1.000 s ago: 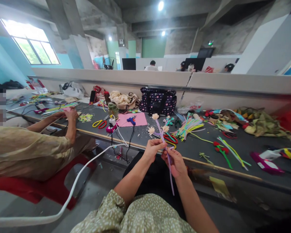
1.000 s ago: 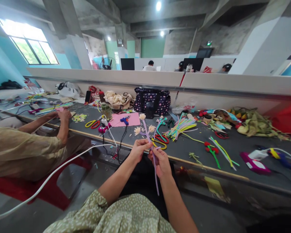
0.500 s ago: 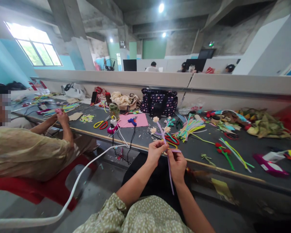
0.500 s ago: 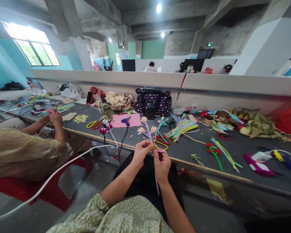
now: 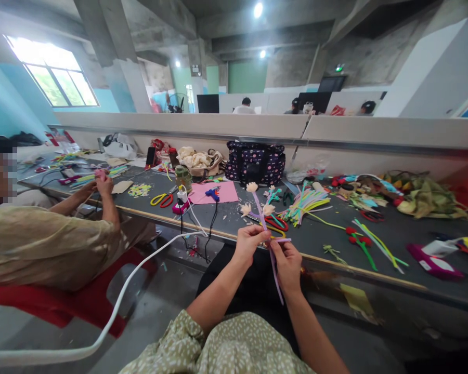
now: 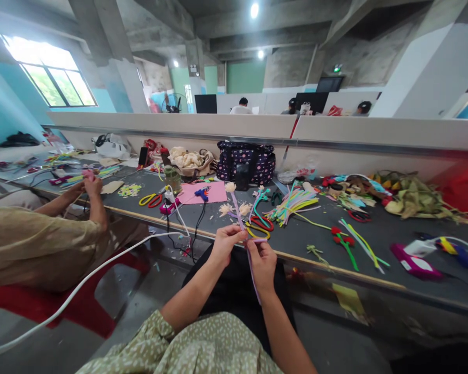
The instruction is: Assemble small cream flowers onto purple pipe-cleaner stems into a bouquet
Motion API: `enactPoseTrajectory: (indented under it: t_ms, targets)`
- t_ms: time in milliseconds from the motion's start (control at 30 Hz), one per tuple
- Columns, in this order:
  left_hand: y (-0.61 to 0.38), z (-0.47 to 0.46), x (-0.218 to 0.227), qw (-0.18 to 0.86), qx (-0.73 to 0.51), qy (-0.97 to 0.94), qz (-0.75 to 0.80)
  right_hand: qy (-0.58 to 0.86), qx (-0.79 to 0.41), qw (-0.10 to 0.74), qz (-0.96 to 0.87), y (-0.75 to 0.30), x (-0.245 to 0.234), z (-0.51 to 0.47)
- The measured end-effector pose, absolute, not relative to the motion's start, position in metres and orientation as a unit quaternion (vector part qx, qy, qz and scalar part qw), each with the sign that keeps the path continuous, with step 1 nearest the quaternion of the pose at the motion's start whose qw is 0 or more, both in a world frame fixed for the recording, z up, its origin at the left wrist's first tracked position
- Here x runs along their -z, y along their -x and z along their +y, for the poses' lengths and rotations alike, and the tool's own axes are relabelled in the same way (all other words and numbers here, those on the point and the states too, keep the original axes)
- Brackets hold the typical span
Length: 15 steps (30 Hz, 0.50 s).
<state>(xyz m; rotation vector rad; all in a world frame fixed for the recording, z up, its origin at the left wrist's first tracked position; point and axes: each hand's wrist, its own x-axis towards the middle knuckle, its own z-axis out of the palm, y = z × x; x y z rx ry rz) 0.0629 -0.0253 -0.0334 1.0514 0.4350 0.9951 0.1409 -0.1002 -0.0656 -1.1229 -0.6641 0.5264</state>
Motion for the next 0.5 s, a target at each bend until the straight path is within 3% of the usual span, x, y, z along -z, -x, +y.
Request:
enactPoseTrajectory:
  t_ms: [167, 333, 500]
  targets:
    - [-0.064, -0.024, 0.033, 0.766, -0.426, -0.444, 0.187, 0.406, -0.394, 0.794, -0.22, -0.139, 0.056, -0.098]
    - [-0.061, -0.019, 0.034, 0.804, -0.351, -0.438, 0.196, 0.322, -0.541, 0.753, -0.19, -0.137, 0.049, -0.1]
    - [-0.062, -0.017, 0.033, 0.802, -0.341, -0.456, 0.179, 0.335, -0.502, 0.771, -0.206, -0.135, 0.049, -0.098]
